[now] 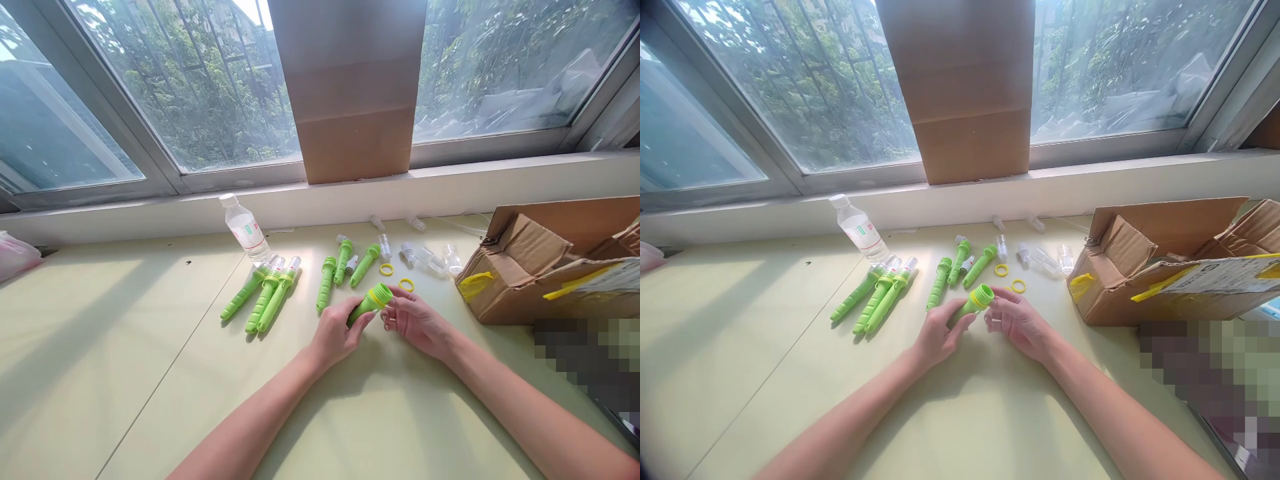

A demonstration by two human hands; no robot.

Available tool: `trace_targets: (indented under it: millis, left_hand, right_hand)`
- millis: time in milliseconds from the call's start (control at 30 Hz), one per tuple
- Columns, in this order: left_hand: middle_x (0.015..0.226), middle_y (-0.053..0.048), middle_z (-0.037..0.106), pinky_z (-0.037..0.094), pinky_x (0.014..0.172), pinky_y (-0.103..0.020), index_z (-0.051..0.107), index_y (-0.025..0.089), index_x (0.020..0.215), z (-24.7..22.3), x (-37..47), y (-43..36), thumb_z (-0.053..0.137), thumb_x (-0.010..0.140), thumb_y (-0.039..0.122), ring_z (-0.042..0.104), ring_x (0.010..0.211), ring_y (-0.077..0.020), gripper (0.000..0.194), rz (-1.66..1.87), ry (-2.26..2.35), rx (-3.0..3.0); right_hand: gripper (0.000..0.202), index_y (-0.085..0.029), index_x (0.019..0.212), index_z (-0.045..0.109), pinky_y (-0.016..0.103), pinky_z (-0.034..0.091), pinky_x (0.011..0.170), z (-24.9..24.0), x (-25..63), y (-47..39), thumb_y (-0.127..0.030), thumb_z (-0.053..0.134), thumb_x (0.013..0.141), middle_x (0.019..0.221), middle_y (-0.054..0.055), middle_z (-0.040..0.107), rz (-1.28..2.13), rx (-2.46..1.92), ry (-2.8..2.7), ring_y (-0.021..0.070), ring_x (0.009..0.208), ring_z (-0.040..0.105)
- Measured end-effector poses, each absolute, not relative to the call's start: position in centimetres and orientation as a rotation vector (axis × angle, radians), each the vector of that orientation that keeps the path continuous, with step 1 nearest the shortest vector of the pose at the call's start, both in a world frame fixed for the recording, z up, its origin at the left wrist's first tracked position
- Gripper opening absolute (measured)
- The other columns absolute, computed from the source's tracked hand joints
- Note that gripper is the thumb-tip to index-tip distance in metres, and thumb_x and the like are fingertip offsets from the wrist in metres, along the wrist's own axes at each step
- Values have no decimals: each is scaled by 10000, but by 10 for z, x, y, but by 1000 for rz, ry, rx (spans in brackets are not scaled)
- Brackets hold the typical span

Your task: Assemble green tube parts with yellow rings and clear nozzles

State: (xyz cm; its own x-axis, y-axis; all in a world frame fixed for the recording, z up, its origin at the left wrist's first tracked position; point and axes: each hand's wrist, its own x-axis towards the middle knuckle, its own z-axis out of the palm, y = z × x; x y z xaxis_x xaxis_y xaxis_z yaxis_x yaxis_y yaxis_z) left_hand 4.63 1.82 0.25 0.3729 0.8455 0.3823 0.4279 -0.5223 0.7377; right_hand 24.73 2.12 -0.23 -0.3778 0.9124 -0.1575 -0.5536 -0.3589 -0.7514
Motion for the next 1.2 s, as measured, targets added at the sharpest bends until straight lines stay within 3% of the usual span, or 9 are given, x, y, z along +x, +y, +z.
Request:
trace_targets:
  millis: [167,267,433,567,700,867,1200]
  left_hand:
    - [572,23,563,377,457,-232,671,147,926,10,47,19,504,971,533,472,450,-94,422,865,964,1790]
    - [537,48,525,343,398,-220,641,155,867,15,48,19,583,910,586,438,392,-79,437,801,960,1642]
    - [541,50,560,362,379,-204,646,166,858,20,48,20,712,820,546,465,381,-78,388,727,972,1545]
    - [534,23,594,334,371,-203,673,153,834,21,46,22,654,852,587,462,355,-76,434,689,937,1513]
    - [523,-6,605,385,388,-219,679,143,784,19,45,23,571,872,661,512,383,-107,536,717,891,1404]
    - [515,-15,606,389,392,-227,665,139,772,17,46,23,547,876,680,520,380,-117,563,761,876,1336]
    - [465,4,569,373,393,-231,641,148,750,14,48,25,522,882,703,480,359,-107,583,948,988,1254]
  right_hand:
    - [311,-250,1040,745,293,496,662,-1,248,21,-261,830,741,826,11,685,1937,-709,-772,133,678,597]
    - [320,-251,1041,746,294,498,661,-2,249,21,-241,834,734,895,15,702,1941,-706,-766,132,688,606]
    - [308,-248,1031,751,284,496,650,-3,249,22,-251,846,738,920,15,707,1944,-714,-764,129,692,615]
    - [249,-233,991,753,285,491,641,-3,247,23,-279,839,762,882,17,714,1922,-728,-794,120,654,602]
    - [173,-227,945,758,280,490,636,-2,245,23,-271,820,789,890,23,730,1917,-723,-829,117,653,601]
    - [303,-233,1080,764,287,504,669,-3,246,23,-242,817,782,946,41,754,1924,-764,-820,121,686,616]
    - [260,-206,1049,750,312,517,697,-2,246,21,-311,795,816,972,71,757,1904,-799,-810,138,706,627]
